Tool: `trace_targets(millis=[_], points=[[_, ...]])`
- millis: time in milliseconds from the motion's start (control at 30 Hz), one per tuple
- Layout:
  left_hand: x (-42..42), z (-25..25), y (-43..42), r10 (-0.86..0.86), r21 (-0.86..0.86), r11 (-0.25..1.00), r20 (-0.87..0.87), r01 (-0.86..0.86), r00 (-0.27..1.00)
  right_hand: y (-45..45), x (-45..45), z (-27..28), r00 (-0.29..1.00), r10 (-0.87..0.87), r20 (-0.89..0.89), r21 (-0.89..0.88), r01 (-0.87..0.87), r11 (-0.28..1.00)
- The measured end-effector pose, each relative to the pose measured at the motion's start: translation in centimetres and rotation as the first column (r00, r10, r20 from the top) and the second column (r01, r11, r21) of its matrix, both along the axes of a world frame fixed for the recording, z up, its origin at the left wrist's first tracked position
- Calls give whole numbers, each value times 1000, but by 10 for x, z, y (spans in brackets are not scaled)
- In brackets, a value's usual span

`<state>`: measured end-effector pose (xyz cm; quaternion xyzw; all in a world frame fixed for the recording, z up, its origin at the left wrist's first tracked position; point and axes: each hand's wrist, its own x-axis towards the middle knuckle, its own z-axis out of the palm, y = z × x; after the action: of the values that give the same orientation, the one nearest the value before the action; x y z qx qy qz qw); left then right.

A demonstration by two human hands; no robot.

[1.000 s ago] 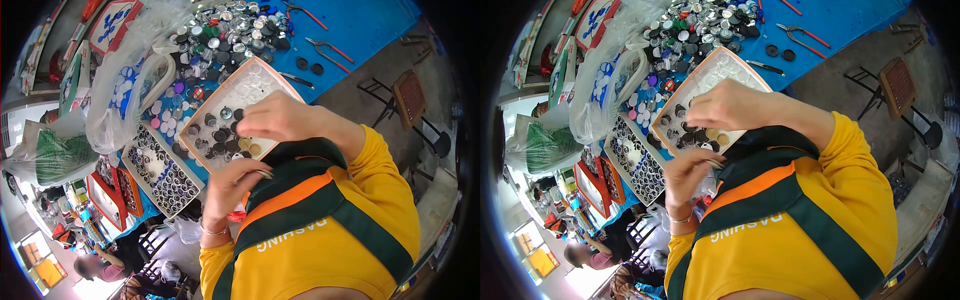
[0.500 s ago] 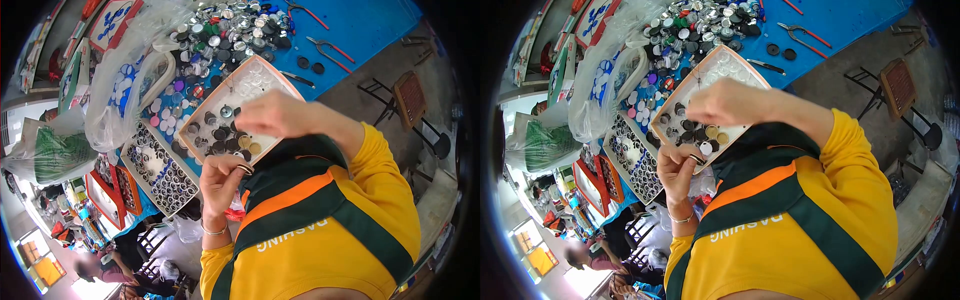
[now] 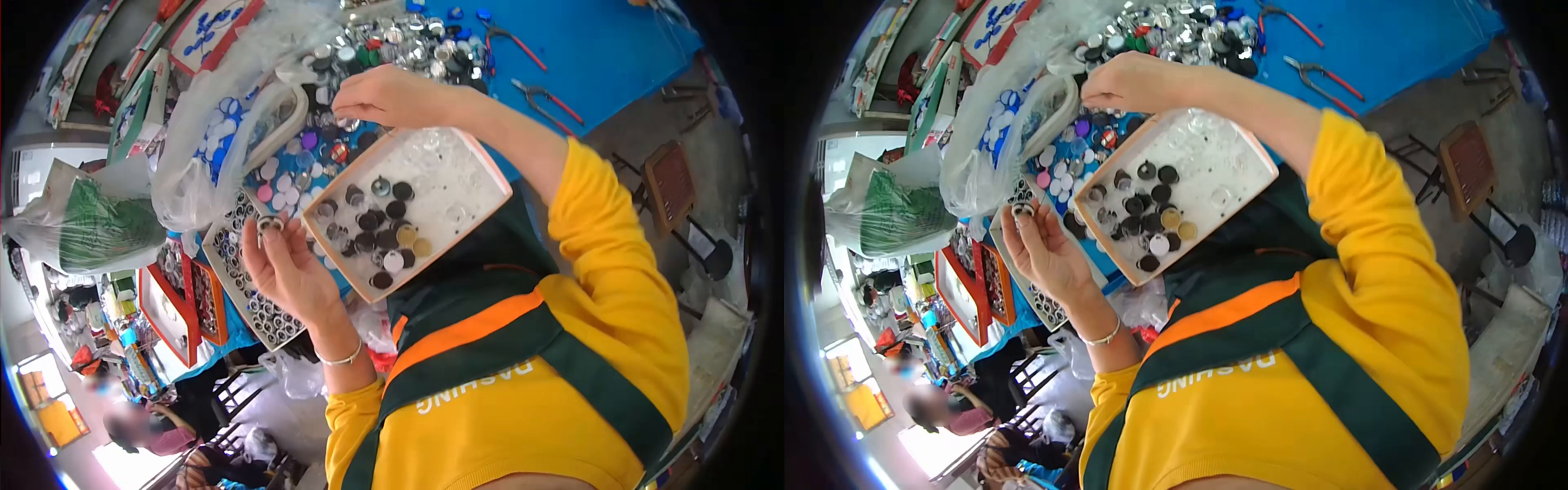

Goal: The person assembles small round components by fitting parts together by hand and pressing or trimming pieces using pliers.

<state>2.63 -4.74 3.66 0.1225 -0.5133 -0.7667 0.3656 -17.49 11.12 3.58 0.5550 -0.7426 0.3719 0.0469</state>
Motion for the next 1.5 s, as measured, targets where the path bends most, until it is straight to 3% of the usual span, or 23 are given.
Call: trace_targets(millis=[67,100,167,200,300,333,433,467,567,700,733,867,967,1033,1067,1167,1233,1267,1300,1367,1400,1467,1500], points=[[-1,1,3,101,-7,995,50,-101,994,1,0,2,997,2,71,-87,4,996],[8,2,1,86,16,996,57,-87,995,-1,-4,-11,999,30,36,15,-30,999],[-3,3,-1,47,78,996,-21,-45,999,14,20,14,944,12,331,97,-47,994],[0,6,-3,4,57,998,-74,0,997,22,28,21,901,43,432,-4,-45,999],[2,8,-13,-21,85,996,-131,32,991,37,35,21,842,24,539,-79,22,997],[0,10,-13,-38,121,991,-147,56,988,41,34,24,841,81,534,-86,-41,995],[-4,10,-9,-49,117,991,-158,68,986,39,34,9,858,-15,514,205,-105,973],[-4,11,-8,-72,117,989,-167,93,983,45,32,10,809,7,587,88,-73,993],[0,11,-5,-84,107,989,-161,102,983,60,41,24,787,97,609,18,-135,991],[-1,14,2,-91,5,996,-53,92,994,73,70,15,788,101,607,198,-274,941],[0,17,9,-134,-42,990,-27,133,991,76,74,29,860,32,509,277,-200,940],[-2,17,40,-315,-82,942,115,325,942,64,102,42,435,183,882,-180,-48,982],[-7,12,46,-335,-115,927,172,357,926,48,121,29,208,175,962,-150,-132,980],[-9,9,37,-244,-138,954,167,267,955,54,107,21,222,80,972,24,-427,904],[-8,7,32,-280,-110,946,198,305,939,63,99,28,332,75,940,72,-411,909],[-4,-1,25,-421,-1,898,288,440,860,91,75,32,501,151,852,-58,-196,979],[5,0,45,-559,-11,782,431,623,709,77,77,25,743,215,634,-188,-121,975],[13,-7,56,-587,-148,712,410,686,698,66,77,19,844,214,492,-252,-97,963],[18,-12,64,-616,-285,627,389,725,685,56,83,7,839,292,459,-234,-203,951],[18,5,76,-677,-257,582,373,771,635,43,98,4,796,287,532,-63,-301,952],[17,12,79,-698,-248,566,363,786,617,45,95,0,805,267,530,-104,-251,962],[16,10,71,-733,-59,564,422,823,533,51,87,-8,814,251,524,-194,-174,966],[16,8,64,-748,37,561,451,827,487,58,87,-6,814,176,553,-109,-138,984]])
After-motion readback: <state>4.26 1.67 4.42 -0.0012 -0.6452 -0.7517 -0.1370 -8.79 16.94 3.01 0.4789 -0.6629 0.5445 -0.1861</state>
